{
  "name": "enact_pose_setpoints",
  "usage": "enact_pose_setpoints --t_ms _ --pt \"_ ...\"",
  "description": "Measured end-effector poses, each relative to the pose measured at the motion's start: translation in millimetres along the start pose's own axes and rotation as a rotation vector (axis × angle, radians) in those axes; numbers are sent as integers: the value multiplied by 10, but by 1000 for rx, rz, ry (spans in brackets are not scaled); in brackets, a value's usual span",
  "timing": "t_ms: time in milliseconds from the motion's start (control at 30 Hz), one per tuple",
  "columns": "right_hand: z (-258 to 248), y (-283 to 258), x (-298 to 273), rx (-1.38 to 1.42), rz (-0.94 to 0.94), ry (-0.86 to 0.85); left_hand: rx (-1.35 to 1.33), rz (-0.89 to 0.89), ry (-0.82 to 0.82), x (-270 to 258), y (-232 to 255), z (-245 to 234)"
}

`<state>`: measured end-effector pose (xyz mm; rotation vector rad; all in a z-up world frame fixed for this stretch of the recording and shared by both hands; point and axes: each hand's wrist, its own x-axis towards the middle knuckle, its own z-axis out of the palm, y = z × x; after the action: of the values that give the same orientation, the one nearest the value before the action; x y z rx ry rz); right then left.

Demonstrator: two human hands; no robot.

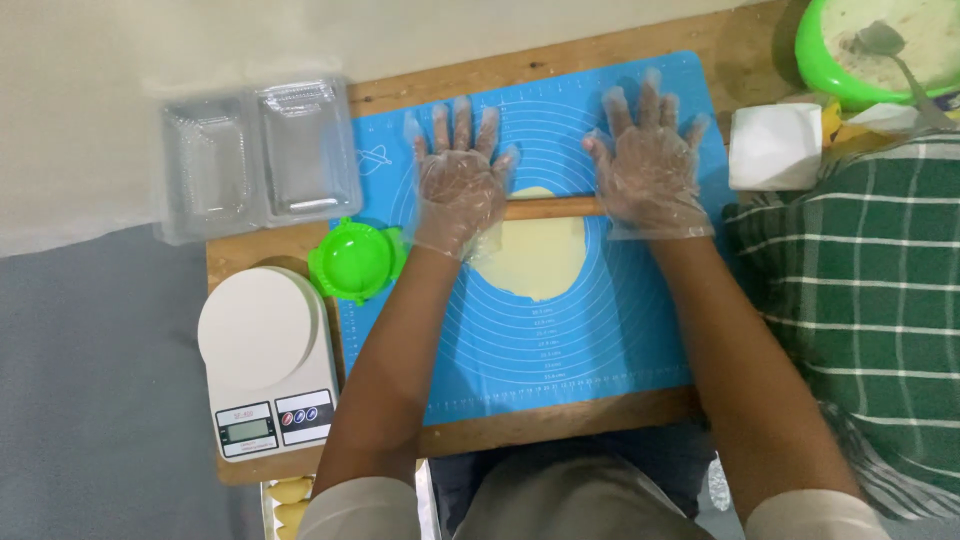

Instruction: Rolling out dough with a rolling pin and shaping it using a plastic mold

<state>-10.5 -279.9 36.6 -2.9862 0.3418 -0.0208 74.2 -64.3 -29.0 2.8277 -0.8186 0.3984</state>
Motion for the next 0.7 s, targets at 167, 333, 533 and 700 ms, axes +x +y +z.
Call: enact_pose_setpoints --t_ms 167,333,533,700 --pt "205 86 -45 -113 -50 2 34 45 -36 -73 18 -92" --pt "-53 -80 -508 -97 -69 -10 31 119 78 -430 186 -448" --pt "325 9 -1131 -165 -204 312 25 66 -200 -900 308 -669" --pt "307 -102 -1699 -206 -233 393 -30 124 -219 -1386 375 -910"
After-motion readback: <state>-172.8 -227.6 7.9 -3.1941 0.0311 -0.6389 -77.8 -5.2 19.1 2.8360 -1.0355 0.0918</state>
